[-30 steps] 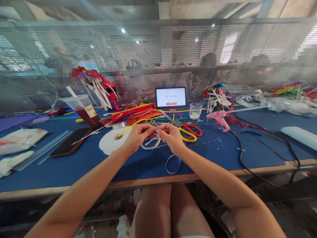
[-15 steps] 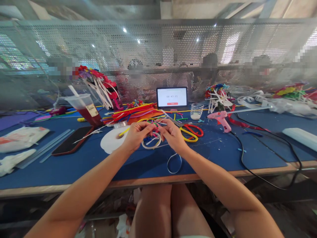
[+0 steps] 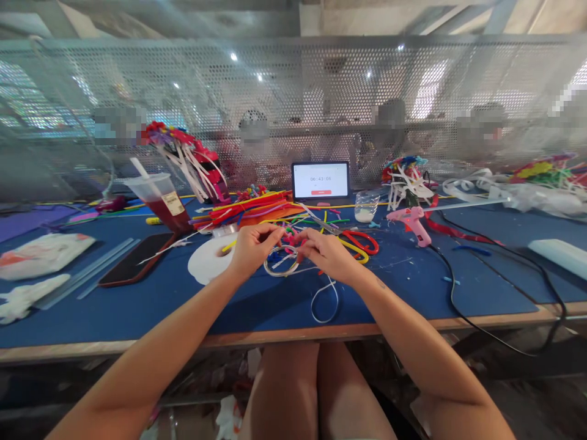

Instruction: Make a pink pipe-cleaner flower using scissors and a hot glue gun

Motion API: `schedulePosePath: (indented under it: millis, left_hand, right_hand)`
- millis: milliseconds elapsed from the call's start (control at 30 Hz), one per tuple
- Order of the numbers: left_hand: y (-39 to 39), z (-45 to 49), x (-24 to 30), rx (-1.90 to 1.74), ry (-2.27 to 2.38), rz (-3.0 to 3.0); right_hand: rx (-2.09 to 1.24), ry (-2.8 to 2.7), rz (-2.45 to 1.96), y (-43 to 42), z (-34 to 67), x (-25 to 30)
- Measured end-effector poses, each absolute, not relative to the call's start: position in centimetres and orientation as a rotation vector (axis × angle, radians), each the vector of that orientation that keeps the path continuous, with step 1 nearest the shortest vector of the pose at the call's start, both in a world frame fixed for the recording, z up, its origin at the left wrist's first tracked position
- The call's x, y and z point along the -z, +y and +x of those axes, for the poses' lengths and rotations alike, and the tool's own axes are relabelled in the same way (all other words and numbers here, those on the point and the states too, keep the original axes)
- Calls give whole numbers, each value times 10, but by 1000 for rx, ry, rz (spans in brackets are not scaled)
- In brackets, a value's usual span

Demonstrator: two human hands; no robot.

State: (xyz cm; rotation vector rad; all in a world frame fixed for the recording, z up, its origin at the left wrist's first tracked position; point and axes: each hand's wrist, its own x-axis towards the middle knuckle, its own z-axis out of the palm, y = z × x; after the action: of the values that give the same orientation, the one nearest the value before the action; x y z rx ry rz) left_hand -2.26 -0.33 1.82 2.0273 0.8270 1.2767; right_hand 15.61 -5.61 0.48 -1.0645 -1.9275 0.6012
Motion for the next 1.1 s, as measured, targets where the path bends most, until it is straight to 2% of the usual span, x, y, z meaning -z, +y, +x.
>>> schedulePosePath:
  millis: [467, 1100]
  left_hand:
    - [-11, -20, -13, -1476, 721, 2448]
    - [-18, -17, -11, -1495, 671, 2539]
  right_hand:
    - [-813, -1313, -867, -43, 133, 13]
    - [-746, -1346, -868, -47, 120, 15]
